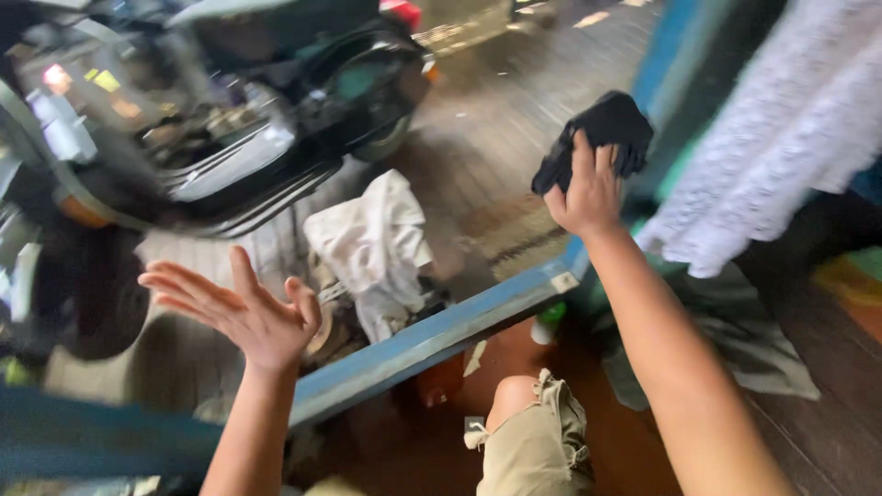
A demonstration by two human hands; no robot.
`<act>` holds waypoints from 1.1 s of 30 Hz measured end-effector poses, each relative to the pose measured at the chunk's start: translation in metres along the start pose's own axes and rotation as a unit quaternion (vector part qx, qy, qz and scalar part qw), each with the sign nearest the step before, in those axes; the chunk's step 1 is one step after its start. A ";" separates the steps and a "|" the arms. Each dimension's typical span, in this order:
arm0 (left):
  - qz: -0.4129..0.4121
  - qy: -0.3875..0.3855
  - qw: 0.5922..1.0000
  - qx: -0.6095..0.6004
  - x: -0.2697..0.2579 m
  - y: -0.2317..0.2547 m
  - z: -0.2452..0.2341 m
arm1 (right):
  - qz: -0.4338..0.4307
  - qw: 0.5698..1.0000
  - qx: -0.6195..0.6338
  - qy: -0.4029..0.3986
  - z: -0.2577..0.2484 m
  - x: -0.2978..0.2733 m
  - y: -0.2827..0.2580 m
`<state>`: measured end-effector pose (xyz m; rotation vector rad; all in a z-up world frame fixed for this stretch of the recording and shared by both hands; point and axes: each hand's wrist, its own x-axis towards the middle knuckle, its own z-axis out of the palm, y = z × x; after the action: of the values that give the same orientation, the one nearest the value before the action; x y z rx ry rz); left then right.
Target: Clean the glass window pane using a cloth
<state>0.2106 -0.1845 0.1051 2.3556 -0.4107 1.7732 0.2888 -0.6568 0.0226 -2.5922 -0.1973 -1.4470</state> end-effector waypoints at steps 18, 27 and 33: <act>0.295 -0.075 0.949 0.085 0.007 0.079 0.064 | 0.114 0.981 0.154 -0.028 0.061 -0.077 -0.173; 0.301 -0.082 0.945 0.095 -0.001 0.078 0.073 | 0.198 0.947 0.211 0.141 -0.002 0.022 -0.055; 0.291 -0.071 0.950 0.090 -0.002 0.078 0.073 | 0.396 0.888 0.229 0.038 0.117 -0.156 -0.086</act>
<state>0.2521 -0.2796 0.0799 2.6908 -1.1080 1.9317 0.2880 -0.5533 -0.1635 -1.8649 0.4342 -1.0189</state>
